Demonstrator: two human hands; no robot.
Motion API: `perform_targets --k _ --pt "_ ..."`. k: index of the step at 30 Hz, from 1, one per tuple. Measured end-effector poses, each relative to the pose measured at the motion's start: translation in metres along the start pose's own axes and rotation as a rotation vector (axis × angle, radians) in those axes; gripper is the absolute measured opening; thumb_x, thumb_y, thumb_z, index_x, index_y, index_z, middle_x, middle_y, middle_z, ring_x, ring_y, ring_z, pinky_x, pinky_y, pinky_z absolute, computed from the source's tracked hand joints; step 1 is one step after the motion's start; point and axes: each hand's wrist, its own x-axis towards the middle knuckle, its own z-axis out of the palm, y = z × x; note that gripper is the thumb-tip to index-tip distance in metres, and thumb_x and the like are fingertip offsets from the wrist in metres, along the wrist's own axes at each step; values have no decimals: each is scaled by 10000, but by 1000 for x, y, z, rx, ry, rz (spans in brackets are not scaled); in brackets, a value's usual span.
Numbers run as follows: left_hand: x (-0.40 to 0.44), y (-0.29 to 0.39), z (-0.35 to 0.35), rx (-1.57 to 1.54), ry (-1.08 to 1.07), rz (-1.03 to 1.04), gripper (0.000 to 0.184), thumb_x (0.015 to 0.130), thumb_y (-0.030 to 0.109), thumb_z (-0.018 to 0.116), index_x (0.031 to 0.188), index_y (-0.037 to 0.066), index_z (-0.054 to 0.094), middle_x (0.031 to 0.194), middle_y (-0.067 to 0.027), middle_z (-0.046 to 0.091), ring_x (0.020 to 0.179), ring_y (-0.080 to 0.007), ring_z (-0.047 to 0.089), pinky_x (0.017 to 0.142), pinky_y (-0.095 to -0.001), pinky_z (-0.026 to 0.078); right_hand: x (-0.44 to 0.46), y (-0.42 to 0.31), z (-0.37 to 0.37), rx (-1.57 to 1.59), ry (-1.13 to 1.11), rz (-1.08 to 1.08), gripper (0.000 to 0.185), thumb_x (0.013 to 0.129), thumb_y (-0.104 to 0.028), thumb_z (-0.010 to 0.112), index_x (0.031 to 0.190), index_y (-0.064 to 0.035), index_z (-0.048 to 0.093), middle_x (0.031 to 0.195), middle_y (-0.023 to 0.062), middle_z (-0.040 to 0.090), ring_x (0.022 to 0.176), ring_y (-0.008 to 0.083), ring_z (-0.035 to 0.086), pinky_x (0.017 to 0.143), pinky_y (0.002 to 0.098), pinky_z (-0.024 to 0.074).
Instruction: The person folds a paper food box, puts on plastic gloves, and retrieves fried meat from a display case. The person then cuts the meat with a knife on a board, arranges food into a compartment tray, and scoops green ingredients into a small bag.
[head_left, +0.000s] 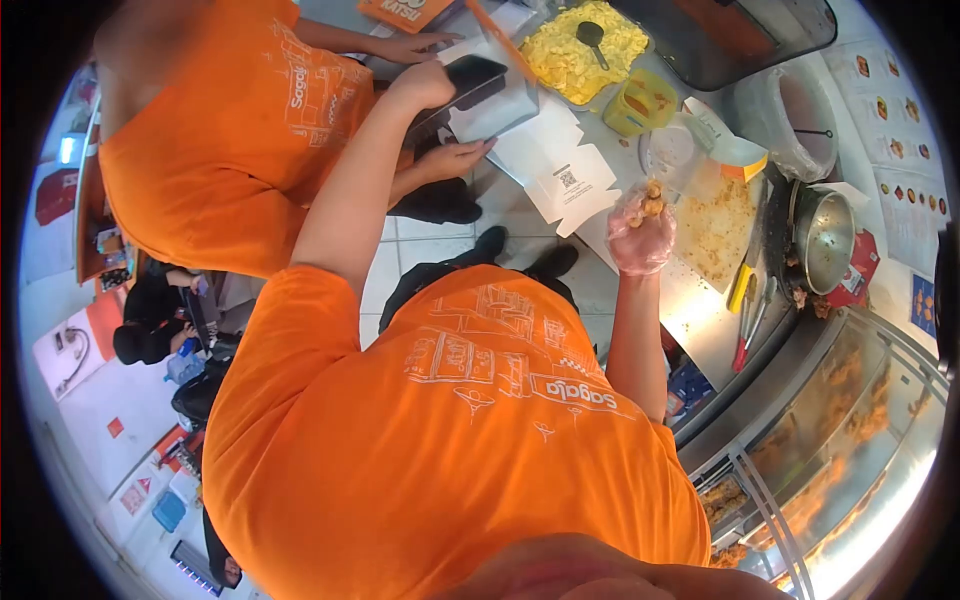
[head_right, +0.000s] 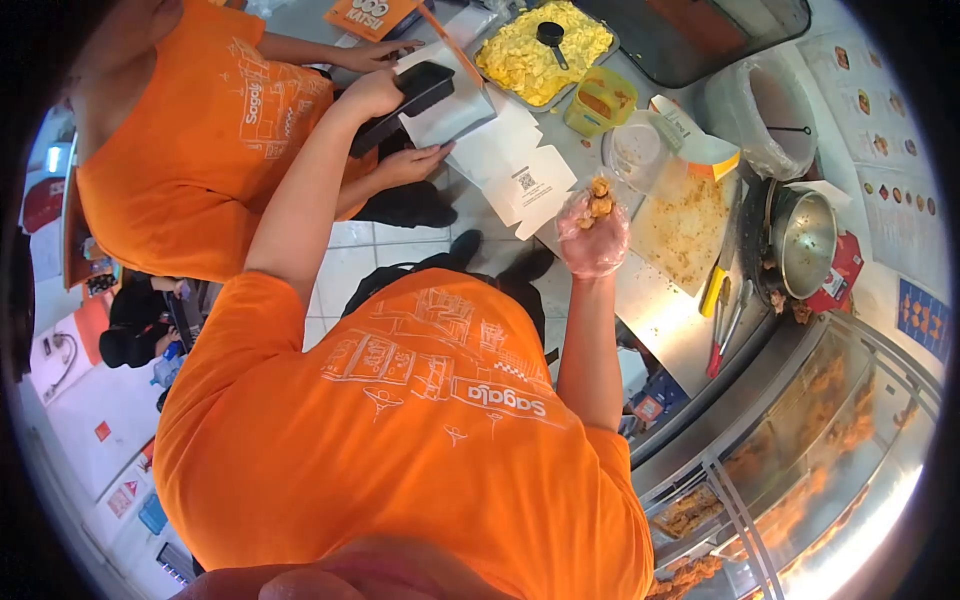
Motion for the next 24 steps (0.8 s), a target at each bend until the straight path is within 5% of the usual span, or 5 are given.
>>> perform_targets --k 6,10,12,14,24 --pt "75 -48 48 -288 141 -177 325 896 152 550 1186 46 651 1086 -168 709 924 -260 721 677 -420 576 -1 -10 -3 60 -30 10 420 917 -236 645 1291 -61 566 1242 107 613 1088 255 601 916 387 516" --pt "74 9 48 -1117 16 -674 380 846 59 530 1199 8 658 995 -270 700 852 -389 718 760 -427 565 -21 -18 -4 33 24 -17 457 928 -225 639 1343 -72 526 1288 104 591 1104 258 595 920 383 517" --pt "71 5 39 152 -142 22 279 872 164 538 1119 64 621 1016 -229 690 897 -329 705 798 -424 558 -38 -28 -1 -24 -31 44 411 943 -219 621 1325 -84 552 1255 90 630 1109 269 615 963 405 517" --pt "0 48 38 268 299 -11 501 796 238 655 1284 130 615 1172 -164 643 1127 -356 611 996 -470 468 -56 -37 -9 -74 6 21 524 931 -240 635 1408 -105 467 1300 92 580 1076 259 608 902 388 526" --pt "1 9 74 142 463 165 248 850 115 612 1092 106 662 1097 -116 627 1097 -338 597 914 -472 497 -90 -46 14 -98 51 7 500 918 -248 647 1385 -116 528 1263 82 633 1109 267 631 941 401 528"
